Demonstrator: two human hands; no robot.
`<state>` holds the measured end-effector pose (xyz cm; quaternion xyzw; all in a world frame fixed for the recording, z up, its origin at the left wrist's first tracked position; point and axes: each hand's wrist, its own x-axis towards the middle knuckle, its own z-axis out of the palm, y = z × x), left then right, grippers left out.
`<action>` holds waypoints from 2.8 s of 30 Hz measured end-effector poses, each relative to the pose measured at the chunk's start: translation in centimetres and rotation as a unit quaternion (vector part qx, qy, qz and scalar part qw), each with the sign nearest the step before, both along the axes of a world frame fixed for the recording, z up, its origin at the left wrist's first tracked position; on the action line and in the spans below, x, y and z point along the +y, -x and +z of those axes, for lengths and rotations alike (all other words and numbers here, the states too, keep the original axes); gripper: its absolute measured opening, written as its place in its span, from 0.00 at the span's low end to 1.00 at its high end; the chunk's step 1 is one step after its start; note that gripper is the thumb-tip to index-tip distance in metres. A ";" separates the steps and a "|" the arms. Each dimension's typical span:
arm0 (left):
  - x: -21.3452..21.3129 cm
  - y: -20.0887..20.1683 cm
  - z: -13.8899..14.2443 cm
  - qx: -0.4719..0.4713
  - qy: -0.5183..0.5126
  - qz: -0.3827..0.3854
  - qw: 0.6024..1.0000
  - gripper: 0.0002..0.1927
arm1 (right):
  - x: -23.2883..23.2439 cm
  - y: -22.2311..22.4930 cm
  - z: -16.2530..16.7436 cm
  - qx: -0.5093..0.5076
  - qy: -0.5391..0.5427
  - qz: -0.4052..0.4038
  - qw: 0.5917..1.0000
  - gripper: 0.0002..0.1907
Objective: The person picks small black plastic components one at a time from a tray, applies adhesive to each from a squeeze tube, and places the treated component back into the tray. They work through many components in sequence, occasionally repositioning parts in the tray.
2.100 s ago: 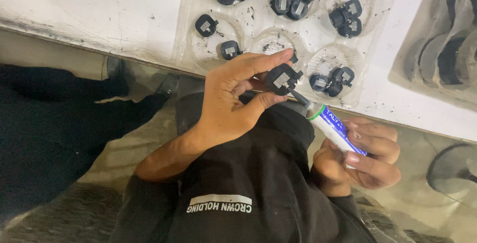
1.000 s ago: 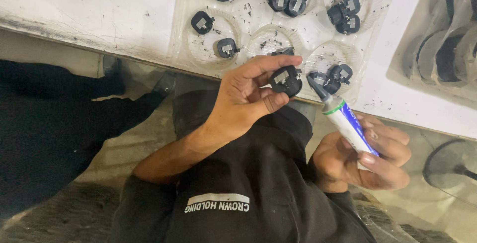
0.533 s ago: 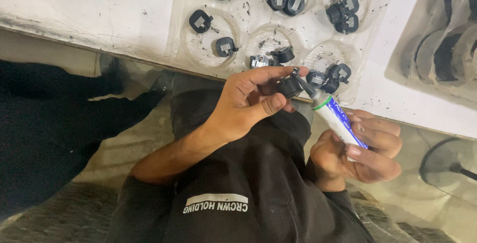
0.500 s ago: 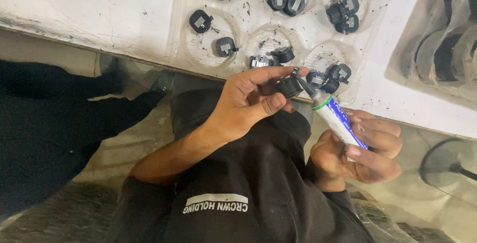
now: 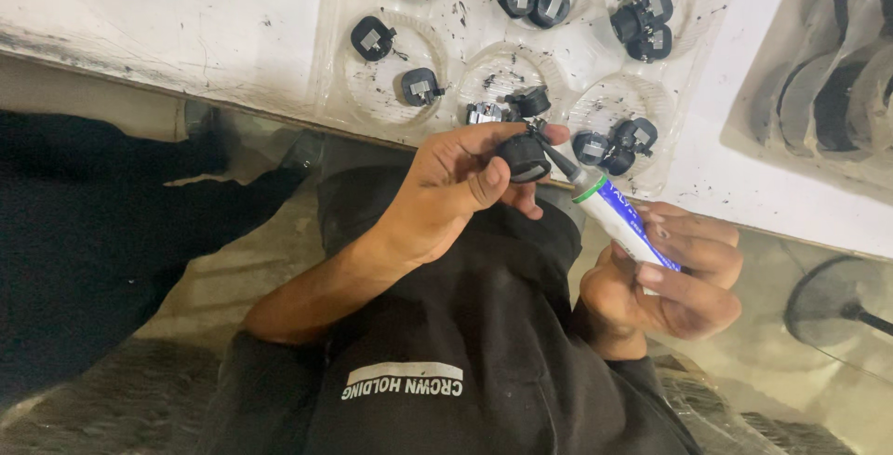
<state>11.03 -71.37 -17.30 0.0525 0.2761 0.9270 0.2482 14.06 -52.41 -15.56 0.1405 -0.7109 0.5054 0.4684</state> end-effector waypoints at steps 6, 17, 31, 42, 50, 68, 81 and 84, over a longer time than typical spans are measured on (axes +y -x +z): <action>-5.0 2.5 1.0 0.254 0.302 0.231 0.889 0.21 | 1.0 -0.5 -0.3 -0.047 0.055 -0.071 0.995 0.20; -9.3 3.2 1.0 0.329 0.848 0.194 0.367 0.23 | 0.8 -0.4 -0.8 -0.056 0.083 -0.026 0.995 0.20; -6.4 6.9 1.0 0.471 0.784 0.085 0.395 0.17 | 1.4 -1.1 -0.9 -0.090 0.148 0.004 0.985 0.20; -6.0 4.1 2.8 0.274 0.255 0.147 0.916 0.21 | 1.3 -1.6 -0.6 -0.257 0.449 0.209 0.830 0.21; -2.5 2.0 4.6 0.209 0.339 0.185 0.898 0.27 | 0.5 -2.0 -1.1 -0.098 0.259 0.052 0.960 0.25; -2.1 1.1 4.5 0.231 0.312 0.126 0.913 0.26 | 0.0 -0.2 -0.1 0.067 0.000 -0.008 0.998 0.20; -1.6 1.5 3.7 0.185 0.265 0.097 0.941 0.25 | 1.4 0.2 -1.4 0.116 0.007 0.027 0.993 0.16; -1.5 1.5 3.8 0.180 0.278 0.094 0.939 0.26 | 1.3 0.2 -1.4 0.115 0.013 0.014 0.993 0.15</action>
